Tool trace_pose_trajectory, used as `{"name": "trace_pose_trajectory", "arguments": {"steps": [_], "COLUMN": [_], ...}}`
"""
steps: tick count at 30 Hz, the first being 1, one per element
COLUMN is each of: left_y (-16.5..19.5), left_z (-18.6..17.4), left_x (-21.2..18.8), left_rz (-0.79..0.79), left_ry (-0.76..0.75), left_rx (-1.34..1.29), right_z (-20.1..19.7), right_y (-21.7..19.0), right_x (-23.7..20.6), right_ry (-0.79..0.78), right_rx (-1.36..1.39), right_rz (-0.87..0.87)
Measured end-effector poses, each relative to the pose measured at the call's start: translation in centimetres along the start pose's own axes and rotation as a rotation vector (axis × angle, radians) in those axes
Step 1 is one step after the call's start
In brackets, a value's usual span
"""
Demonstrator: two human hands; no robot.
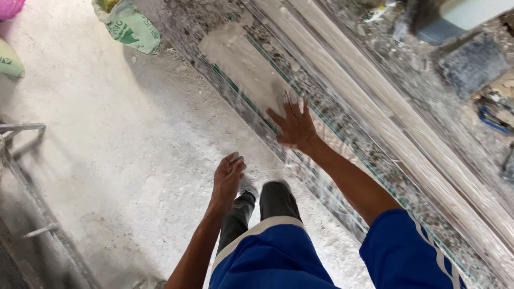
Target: The person scoops plaster paste from a bucket and presses it by hand into long mold channels on a workbench, working along the molds section by section. They then use a small scraper to smooth and level the paste along the mold edges and return to the bucket for more paste.
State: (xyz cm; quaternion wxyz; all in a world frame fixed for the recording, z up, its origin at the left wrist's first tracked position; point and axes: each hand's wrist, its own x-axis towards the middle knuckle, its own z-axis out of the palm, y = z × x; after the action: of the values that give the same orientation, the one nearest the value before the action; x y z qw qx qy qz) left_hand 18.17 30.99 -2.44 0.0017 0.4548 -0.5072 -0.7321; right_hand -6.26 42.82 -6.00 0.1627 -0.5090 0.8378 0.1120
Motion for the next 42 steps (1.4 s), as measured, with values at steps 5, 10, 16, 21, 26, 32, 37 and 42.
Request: {"name": "trace_pose_trajectory", "arguments": {"steps": [5,10,16,21,26,32,37,42], "left_y": [-7.8,-18.5,-28.4,-36.0,-45.6,-56.4,-60.6,-66.5], "left_z": [7.1,17.4,27.6,33.9,40.4,48.8,56.4,63.0], "left_x": [-6.7,-13.6,-25.4,-33.5,-40.3,-51.0,-59.4,-66.8], "left_rz": [0.011,-0.055,-0.131,-0.140,-0.122,-0.141,-0.224,-0.203], "left_ry": [-0.024,-0.007,-0.067,-0.111,-0.151,-0.172,-0.218,-0.291], "left_rx": [0.057,-0.024,0.016,0.039,-0.003,0.018,0.146,0.138], "right_z": [5.2,13.1,20.4,24.6,29.1,35.4,38.4,43.1], "right_y": [2.3,5.6,9.2,11.9,13.9,17.5,20.3,22.3], "right_x": [-12.0,-25.0,-42.8,-56.2,-69.7,-87.3,-100.8,-114.4], "right_ry": [0.019,0.143,0.320,0.205,0.034,0.143,-0.174,-0.181], "right_rx": [0.038,0.070,-0.012,0.056,0.036,0.045,-0.065,-0.003], "right_rz": [0.006,-0.021,-0.057,-0.022,0.018,-0.004,0.045,0.069]}}
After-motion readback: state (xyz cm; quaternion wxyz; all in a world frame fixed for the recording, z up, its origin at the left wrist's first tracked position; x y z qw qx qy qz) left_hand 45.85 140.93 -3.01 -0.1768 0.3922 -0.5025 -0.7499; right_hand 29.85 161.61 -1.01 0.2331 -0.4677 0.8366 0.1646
